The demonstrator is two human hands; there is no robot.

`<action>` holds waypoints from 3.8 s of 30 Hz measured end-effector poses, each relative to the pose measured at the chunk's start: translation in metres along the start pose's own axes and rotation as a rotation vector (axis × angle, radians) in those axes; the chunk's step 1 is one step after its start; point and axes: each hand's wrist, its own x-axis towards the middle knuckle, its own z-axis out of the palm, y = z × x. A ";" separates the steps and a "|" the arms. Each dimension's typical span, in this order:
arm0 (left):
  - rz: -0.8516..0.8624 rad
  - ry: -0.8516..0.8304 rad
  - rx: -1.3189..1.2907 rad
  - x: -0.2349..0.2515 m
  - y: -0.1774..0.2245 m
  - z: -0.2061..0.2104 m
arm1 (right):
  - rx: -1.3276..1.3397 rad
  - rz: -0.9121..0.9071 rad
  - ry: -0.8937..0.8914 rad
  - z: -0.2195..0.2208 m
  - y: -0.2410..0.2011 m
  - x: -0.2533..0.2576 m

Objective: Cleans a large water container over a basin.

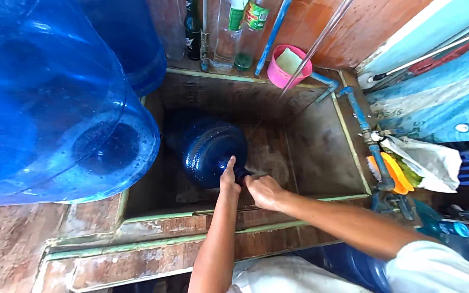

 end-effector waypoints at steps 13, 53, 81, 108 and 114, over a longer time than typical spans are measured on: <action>0.020 -0.027 0.043 0.003 0.001 -0.002 | 0.235 -0.018 0.056 0.008 0.012 0.010; 0.021 0.004 0.010 -0.006 0.011 -0.016 | 0.417 0.007 -0.013 0.008 -0.018 0.006; -0.224 -0.238 -0.002 0.015 -0.050 0.056 | 0.163 0.218 0.352 0.034 0.096 -0.011; -0.117 0.026 -0.118 0.030 -0.016 0.050 | 0.109 0.098 0.029 -0.008 0.080 0.032; -0.086 0.048 -0.114 0.019 -0.006 0.044 | 1.876 0.073 -0.155 0.027 0.051 0.025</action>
